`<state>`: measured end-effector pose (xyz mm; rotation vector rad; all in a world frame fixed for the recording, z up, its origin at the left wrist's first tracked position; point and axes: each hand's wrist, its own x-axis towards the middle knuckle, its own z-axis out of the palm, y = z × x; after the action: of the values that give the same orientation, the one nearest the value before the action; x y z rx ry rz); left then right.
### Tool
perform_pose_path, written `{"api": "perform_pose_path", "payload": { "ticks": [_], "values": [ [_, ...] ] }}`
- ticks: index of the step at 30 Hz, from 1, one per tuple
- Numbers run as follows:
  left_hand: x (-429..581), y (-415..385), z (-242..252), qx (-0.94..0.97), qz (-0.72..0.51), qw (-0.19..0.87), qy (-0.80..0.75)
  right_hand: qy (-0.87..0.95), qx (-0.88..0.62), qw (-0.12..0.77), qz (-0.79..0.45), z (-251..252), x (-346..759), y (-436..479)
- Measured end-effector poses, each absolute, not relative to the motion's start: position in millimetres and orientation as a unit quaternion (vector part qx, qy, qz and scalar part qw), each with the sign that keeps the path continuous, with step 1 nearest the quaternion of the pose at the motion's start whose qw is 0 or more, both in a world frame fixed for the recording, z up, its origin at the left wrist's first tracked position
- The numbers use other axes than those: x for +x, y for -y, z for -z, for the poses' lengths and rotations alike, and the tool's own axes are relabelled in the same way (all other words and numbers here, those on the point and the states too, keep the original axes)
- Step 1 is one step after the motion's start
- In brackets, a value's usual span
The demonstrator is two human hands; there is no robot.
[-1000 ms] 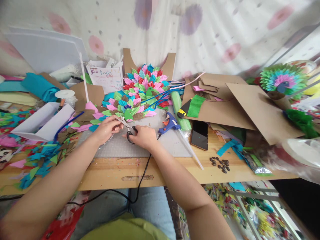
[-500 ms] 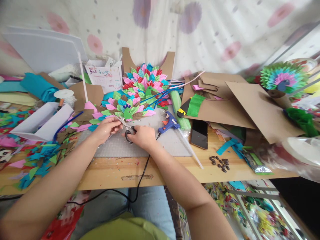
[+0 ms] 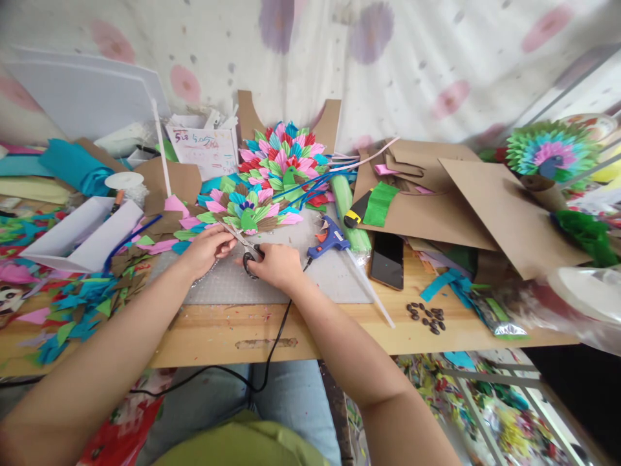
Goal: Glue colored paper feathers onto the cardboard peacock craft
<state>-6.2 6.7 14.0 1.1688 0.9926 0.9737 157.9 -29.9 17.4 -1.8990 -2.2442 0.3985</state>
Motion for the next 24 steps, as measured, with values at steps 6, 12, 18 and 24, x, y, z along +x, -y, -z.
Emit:
{"api": "perform_pose_path", "payload": {
  "ticks": [6, 12, 18, 24],
  "values": [
    [-6.8, -6.5, -14.8, 0.508, -0.416, 0.617, -0.434, 0.746, -0.645, 0.090, -0.143, -19.0, 154.7, 31.0],
    [-7.0, -7.4, -12.8, 0.502, -0.410, 0.621, -0.440, 0.736, -0.659, 0.069, -0.143, -20.3, 147.8, 34.0],
    [-6.4, -5.0, -15.2, 0.492, -0.404, 0.619, -0.461, 0.730, -0.666, 0.052, -0.141, -17.7, 141.7, 36.8],
    [-5.4, -3.6, -16.9, 0.487, -0.402, 0.616, -0.472, 0.730, -0.666, 0.045, -0.148, -17.6, 140.6, 37.4]
  ]
}}
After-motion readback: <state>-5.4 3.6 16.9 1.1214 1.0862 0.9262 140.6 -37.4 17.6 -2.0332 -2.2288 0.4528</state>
